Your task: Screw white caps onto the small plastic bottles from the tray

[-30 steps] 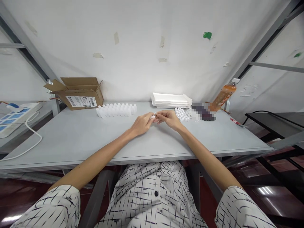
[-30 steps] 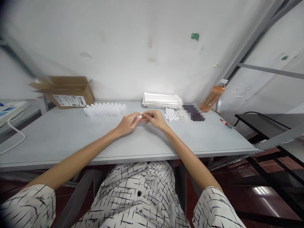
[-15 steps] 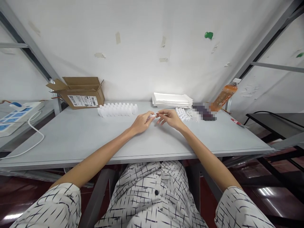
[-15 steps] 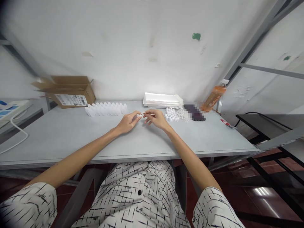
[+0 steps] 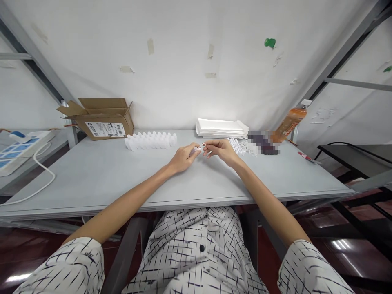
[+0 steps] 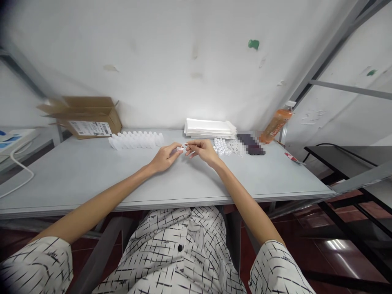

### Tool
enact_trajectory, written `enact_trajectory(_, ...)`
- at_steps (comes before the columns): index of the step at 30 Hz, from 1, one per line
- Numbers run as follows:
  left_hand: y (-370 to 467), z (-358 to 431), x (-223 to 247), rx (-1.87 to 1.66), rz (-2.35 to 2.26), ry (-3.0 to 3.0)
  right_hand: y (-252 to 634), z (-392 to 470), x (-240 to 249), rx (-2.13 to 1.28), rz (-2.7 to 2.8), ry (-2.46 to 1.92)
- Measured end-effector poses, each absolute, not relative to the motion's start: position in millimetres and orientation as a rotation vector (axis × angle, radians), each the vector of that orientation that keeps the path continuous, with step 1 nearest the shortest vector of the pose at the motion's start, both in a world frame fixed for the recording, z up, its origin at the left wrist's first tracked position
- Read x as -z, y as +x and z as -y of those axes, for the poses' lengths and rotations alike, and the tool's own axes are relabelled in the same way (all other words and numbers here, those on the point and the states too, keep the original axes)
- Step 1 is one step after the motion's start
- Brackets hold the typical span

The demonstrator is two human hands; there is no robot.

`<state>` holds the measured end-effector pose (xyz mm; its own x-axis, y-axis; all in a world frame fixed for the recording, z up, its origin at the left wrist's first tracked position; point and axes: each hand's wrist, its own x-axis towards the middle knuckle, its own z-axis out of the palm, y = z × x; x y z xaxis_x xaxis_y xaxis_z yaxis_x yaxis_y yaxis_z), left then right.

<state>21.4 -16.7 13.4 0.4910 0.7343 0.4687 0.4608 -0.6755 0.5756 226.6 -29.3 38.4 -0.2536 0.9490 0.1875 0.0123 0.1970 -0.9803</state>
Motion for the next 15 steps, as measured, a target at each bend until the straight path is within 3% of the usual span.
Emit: enact_trajectory(15, 21.9, 18.9, -15.9, -0.968, -1.007, 2.385, 223.3, 31.5, -39.9, -1.292, 1.517, -0.958)
